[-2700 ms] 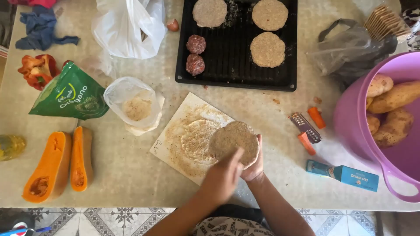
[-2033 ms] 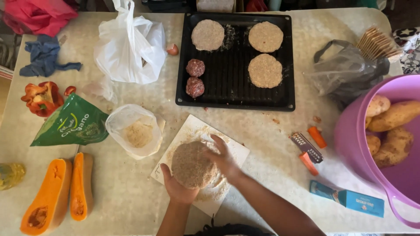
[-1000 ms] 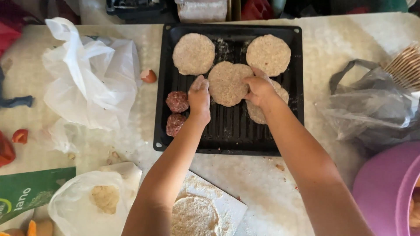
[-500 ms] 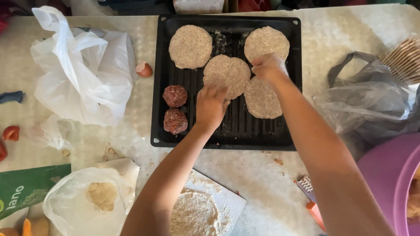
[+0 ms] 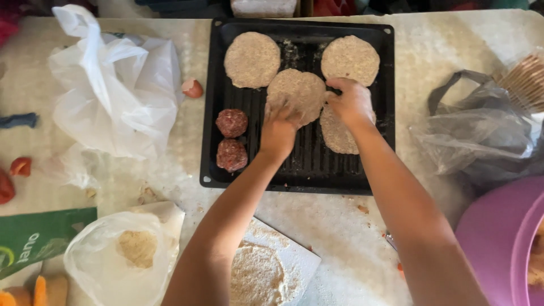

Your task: Forming burger patties from ground meat by flouring and pressing them on a board, then placing them on a grill pan.

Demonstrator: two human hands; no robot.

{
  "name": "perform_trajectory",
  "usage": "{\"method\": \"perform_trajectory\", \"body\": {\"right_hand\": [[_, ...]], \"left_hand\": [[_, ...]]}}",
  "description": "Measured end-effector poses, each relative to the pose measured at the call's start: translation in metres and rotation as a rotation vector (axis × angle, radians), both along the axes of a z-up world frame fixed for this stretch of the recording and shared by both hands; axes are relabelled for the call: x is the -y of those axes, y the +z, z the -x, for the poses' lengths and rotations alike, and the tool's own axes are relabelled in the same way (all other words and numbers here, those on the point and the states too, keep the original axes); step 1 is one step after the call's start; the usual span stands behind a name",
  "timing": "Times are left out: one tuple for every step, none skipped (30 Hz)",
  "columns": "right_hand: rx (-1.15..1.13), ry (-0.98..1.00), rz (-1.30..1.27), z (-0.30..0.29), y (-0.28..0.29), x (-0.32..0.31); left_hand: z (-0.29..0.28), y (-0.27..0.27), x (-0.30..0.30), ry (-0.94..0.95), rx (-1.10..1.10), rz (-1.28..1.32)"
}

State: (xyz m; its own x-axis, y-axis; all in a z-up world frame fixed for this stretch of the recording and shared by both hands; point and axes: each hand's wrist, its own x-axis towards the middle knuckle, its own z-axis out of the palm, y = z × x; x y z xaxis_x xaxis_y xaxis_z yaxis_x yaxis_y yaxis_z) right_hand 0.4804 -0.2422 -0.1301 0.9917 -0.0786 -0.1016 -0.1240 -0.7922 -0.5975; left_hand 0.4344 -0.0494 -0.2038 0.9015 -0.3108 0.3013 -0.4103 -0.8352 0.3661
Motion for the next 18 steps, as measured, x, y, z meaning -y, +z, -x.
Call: {"method": "perform_trajectory", "body": {"right_hand": [[0.001,0.014,-0.001,0.017,0.014,-0.005],[0.060,-0.007,-0.073,0.035,0.028,-0.008],[0.119,-0.029,-0.145,0.052,0.041,-0.011],[0.119,-0.025,-0.149,0.076,0.054,-0.018],[0.111,-0.052,-0.253,0.100,0.066,-0.025],[0.102,-0.079,-0.356,0.125,0.079,-0.031],[0.100,-0.075,-0.360,0.145,0.069,-0.036],[0.051,-0.088,-0.490,0.169,0.060,-0.041],[0.001,-0.102,-0.621,0.194,0.052,-0.046],[-0.006,-0.099,-0.624,0.219,0.036,-0.051],[-0.027,-0.015,-0.529,0.245,0.022,-0.056],[-0.039,0.070,-0.433,0.270,0.007,-0.062],[-0.038,0.074,-0.436,0.285,0.014,-0.073],[-0.089,0.157,-0.417,0.302,0.020,-0.084],[-0.138,0.241,-0.399,0.319,0.026,-0.095],[-0.137,0.234,-0.400,0.332,0.032,-0.097],[-0.239,0.192,-0.358,0.345,0.036,-0.099],[-0.340,0.147,-0.313,0.358,0.041,-0.100]], "left_hand": [[0.013,0.019,-0.002,0.014,0.001,-0.001],[0.024,0.039,-0.003,0.043,0.092,0.074],[0.036,0.058,-0.003,0.070,0.183,0.149],[0.040,0.058,-0.014,0.074,0.184,0.144],[0.045,0.059,-0.026,0.127,0.207,0.166],[0.051,0.059,-0.037,0.181,0.229,0.189],[0.057,0.065,-0.058,0.185,0.229,0.185],[0.068,0.071,-0.080,0.243,0.240,0.236],[0.079,0.078,-0.101,0.301,0.253,0.287],[0.097,0.079,-0.113,0.306,0.248,0.282],[0.116,0.081,-0.124,0.333,0.243,0.319],[0.133,0.084,-0.136,0.358,0.246,0.357],[0.140,0.084,-0.137,0.361,0.249,0.354],[0.146,0.085,-0.137,0.319,0.195,0.373],[0.152,0.085,-0.138,0.276,0.140,0.391],[0.147,0.079,-0.136,0.269,0.138,0.391],[0.142,0.072,-0.133,0.258,0.137,0.361],[0.136,0.065,-0.129,0.243,0.136,0.333]]}}
